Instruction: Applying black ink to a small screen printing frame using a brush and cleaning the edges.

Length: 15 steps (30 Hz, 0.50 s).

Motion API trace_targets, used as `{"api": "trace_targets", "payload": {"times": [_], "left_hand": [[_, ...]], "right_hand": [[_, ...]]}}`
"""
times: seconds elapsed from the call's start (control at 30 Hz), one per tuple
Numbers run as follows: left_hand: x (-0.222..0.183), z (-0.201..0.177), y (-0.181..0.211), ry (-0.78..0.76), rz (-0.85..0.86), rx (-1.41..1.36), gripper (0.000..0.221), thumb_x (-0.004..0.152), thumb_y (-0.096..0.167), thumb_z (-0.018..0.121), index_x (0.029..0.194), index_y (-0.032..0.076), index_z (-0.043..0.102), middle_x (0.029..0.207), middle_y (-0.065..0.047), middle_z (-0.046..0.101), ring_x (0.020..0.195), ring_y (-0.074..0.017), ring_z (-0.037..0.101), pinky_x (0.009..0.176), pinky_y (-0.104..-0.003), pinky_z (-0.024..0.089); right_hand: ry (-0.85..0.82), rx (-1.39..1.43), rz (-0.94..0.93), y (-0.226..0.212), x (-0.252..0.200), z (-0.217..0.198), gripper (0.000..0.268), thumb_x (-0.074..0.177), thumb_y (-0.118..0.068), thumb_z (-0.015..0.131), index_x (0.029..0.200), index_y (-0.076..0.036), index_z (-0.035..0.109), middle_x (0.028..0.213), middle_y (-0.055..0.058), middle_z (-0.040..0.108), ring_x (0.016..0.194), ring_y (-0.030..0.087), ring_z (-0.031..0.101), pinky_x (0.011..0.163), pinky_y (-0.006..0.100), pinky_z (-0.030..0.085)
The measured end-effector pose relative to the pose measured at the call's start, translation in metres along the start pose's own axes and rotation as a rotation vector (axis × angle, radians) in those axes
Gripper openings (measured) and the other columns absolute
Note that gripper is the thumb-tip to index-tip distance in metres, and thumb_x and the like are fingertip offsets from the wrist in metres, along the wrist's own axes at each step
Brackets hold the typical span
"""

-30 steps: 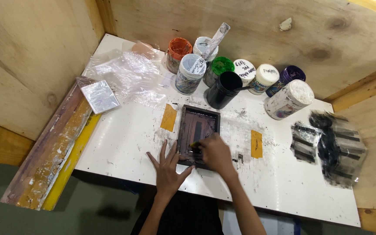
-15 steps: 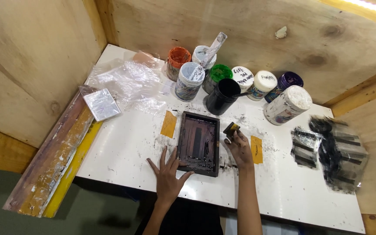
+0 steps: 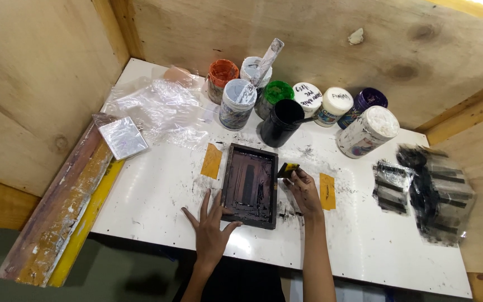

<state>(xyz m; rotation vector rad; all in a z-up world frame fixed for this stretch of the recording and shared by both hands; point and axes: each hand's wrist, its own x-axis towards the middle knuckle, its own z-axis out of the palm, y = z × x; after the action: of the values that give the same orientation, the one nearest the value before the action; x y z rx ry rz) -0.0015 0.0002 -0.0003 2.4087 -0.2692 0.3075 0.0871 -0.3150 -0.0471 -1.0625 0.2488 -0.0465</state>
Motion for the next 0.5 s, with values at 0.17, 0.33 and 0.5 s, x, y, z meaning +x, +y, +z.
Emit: {"api": "trace_targets", "payload": {"times": [0.17, 0.33, 0.5], "left_hand": [[-0.004, 0.01, -0.009, 0.027, -0.006, 0.077, 0.109, 0.073, 0.053, 0.086, 0.159, 0.012, 0.033, 0.164, -0.007, 0.039, 0.157, -0.0191, 0.024, 0.114, -0.078, -0.004], [-0.003, 0.006, -0.007, 0.029, -0.022, 0.023, 0.111, 0.072, 0.047, 0.088, 0.161, 0.013, 0.03, 0.165, -0.009, 0.038, 0.157, -0.019, 0.023, 0.115, -0.078, -0.006], [-0.002, -0.002, -0.004, 0.039, -0.108, -0.192, 0.097, 0.077, 0.033, 0.088, 0.158, 0.015, 0.037, 0.161, -0.01, 0.042, 0.155, -0.0216, 0.028, 0.117, -0.073, -0.013]], "right_hand": [[0.01, -0.002, 0.028, -0.003, -0.003, 0.004, 0.024, 0.096, -0.015, 0.069, 0.117, -0.003, 0.067, 0.117, 0.017, 0.071, 0.1, 0.028, 0.068, 0.09, 0.039, 0.058], [0.005, 0.02, 0.048, -0.013, -0.01, 0.019, 0.024, 0.097, -0.011, 0.067, 0.119, -0.001, 0.066, 0.12, 0.019, 0.07, 0.102, 0.029, 0.068, 0.086, 0.041, 0.06], [0.0, 0.004, 0.059, -0.011, -0.009, 0.016, 0.031, 0.096, -0.014, 0.067, 0.124, 0.0, 0.066, 0.119, 0.018, 0.071, 0.102, 0.028, 0.069, 0.088, 0.043, 0.059]]}}
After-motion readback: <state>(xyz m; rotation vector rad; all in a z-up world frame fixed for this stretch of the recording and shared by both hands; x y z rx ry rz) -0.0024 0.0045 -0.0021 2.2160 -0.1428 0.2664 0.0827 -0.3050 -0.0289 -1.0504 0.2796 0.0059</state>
